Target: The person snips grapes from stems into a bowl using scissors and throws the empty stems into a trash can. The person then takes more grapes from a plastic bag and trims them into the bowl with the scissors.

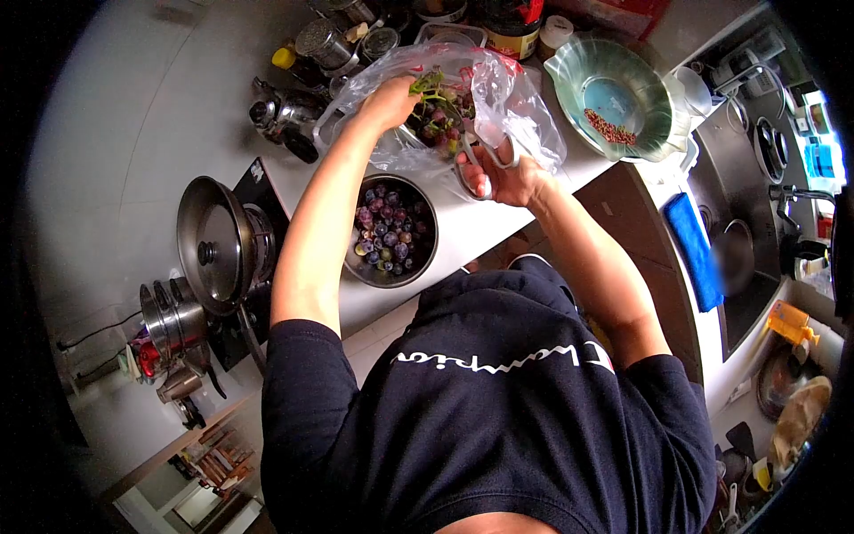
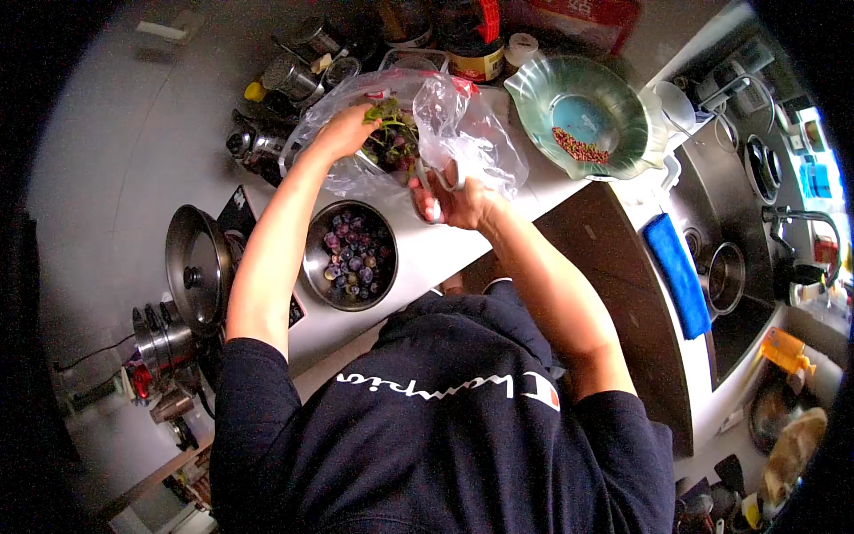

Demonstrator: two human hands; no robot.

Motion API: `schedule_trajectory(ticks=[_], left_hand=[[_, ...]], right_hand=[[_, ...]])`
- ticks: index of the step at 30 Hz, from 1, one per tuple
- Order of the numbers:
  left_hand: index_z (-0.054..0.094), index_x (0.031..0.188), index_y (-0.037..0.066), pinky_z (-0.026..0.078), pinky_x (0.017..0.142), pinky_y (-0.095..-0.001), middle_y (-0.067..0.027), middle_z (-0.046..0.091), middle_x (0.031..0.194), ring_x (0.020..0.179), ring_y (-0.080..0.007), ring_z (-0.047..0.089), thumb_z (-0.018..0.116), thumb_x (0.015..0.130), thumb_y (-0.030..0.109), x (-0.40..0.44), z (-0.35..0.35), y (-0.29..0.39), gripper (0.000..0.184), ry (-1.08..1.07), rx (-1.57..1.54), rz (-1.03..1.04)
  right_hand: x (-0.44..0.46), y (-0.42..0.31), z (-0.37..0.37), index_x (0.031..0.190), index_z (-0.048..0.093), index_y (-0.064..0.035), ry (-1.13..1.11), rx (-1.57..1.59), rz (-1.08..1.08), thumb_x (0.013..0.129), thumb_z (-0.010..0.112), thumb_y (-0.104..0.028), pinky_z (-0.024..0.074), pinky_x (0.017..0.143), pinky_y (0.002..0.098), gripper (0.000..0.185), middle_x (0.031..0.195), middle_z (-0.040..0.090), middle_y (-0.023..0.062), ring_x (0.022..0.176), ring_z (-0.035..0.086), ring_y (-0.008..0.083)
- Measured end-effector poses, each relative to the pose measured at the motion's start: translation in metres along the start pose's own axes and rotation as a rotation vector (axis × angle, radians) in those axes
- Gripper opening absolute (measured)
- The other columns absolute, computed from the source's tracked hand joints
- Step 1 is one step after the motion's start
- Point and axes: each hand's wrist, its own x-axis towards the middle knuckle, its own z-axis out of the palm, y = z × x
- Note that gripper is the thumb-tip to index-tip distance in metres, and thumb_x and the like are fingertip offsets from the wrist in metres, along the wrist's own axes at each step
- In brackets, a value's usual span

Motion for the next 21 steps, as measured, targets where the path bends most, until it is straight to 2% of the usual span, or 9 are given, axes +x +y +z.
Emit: schedule_trajectory(ticks=[2,8,11,13,14,16,17,20,21], left_hand=[[0.053,0.102,0.000,0.042,0.080,-0.0406,-0.0214,0.056,0.097,0.094,-0.0352,0.053,0.053,0.080,0.021,-0.002,-0.003,0.004,0.030,0.007,0.005,0.000],[0.053,0.102,0.001,0.042,0.080,-0.0407,-0.0213,0.056,0.098,0.094,-0.0350,0.053,0.053,0.081,0.024,0.003,-0.001,-0.005,0.031,0.001,-0.011,-0.004],[0.053,0.103,0.002,0.042,0.080,-0.0404,-0.0213,0.056,0.099,0.094,-0.0349,0.053,0.053,0.081,0.026,0.005,-0.001,-0.006,0.033,-0.018,-0.041,-0.013],[0.052,0.104,0.002,0.042,0.080,-0.0402,-0.0211,0.056,0.099,0.094,-0.0349,0.053,0.053,0.081,0.027,0.007,-0.002,-0.007,0.034,-0.036,-0.047,-0.002],[0.052,0.105,0.002,0.042,0.080,-0.0401,-0.0208,0.057,0.099,0.094,-0.0349,0.053,0.054,0.081,0.027,0.007,-0.002,-0.006,0.034,-0.046,-0.007,-0.014],[0.052,0.106,0.002,0.042,0.080,-0.0400,-0.0206,0.057,0.098,0.094,-0.0348,0.054,0.054,0.081,0.027,0.007,-0.003,-0.004,0.035,-0.055,0.031,-0.029],[0.053,0.106,0.002,0.042,0.080,-0.0400,-0.0205,0.057,0.098,0.094,-0.0348,0.054,0.054,0.081,0.027,0.006,-0.005,-0.002,0.035,-0.051,0.033,-0.034],[0.053,0.106,0.005,0.043,0.078,-0.0397,-0.0201,0.058,0.097,0.093,-0.0338,0.055,0.053,0.081,0.028,0.002,-0.008,0.002,0.034,-0.048,0.029,-0.026],[0.052,0.108,0.007,0.043,0.077,-0.0394,-0.0198,0.059,0.096,0.092,-0.0328,0.056,0.052,0.082,0.029,0.001,-0.009,0.002,0.034,-0.050,0.022,-0.013]], right_hand=[[-0.003,-0.003,0.005,0.089,0.046,0.0028,0.025,0.019,-0.012,0.083,0.037,-0.049,0.0390,0.043,0.0264,0.053,0.065,0.046,0.0078,0.053,0.045,0.0179],[0.005,-0.012,-0.014,0.089,0.045,0.0054,-0.158,-0.137,0.083,0.084,0.039,-0.049,0.0423,0.043,0.0269,0.055,0.064,0.046,0.0081,0.053,0.047,0.0188],[0.006,-0.007,-0.008,0.095,0.046,0.0038,-0.169,-0.128,0.075,0.083,0.041,-0.047,0.0366,0.049,0.0242,0.052,0.072,0.046,0.0078,0.060,0.044,0.0159],[-0.002,-0.002,0.006,0.092,0.047,0.0025,0.017,-0.149,-0.053,0.083,0.043,-0.049,0.0363,0.044,0.0246,0.053,0.068,0.048,0.0076,0.052,0.045,0.0161],[-0.004,-0.002,0.008,0.092,0.047,0.0025,0.016,-0.149,-0.052,0.083,0.043,-0.049,0.0363,0.044,0.0246,0.053,0.068,0.048,0.0076,0.052,0.045,0.0161],[-0.008,-0.004,0.012,0.085,0.049,-0.0038,-0.012,-0.346,0.016,0.083,0.048,-0.044,0.0406,0.034,0.0271,0.040,0.058,0.049,0.0078,0.041,0.047,0.0178],[-0.012,0.000,0.018,0.081,0.049,-0.0032,0.095,-0.487,-0.101,0.080,0.051,-0.049,0.0389,0.031,0.0268,0.046,0.058,0.049,0.0061,0.037,0.047,0.0168],[-0.016,-0.004,0.018,0.080,0.050,-0.0019,0.235,-0.724,-0.062,0.077,0.053,-0.053,0.0393,0.032,0.0263,0.051,0.054,0.047,0.0039,0.038,0.048,0.0158],[-0.020,-0.003,0.019,0.081,0.051,0.0012,0.249,-0.810,-0.123,0.076,0.053,-0.055,0.0402,0.033,0.0253,0.057,0.052,0.046,0.0030,0.038,0.049,0.0149]])
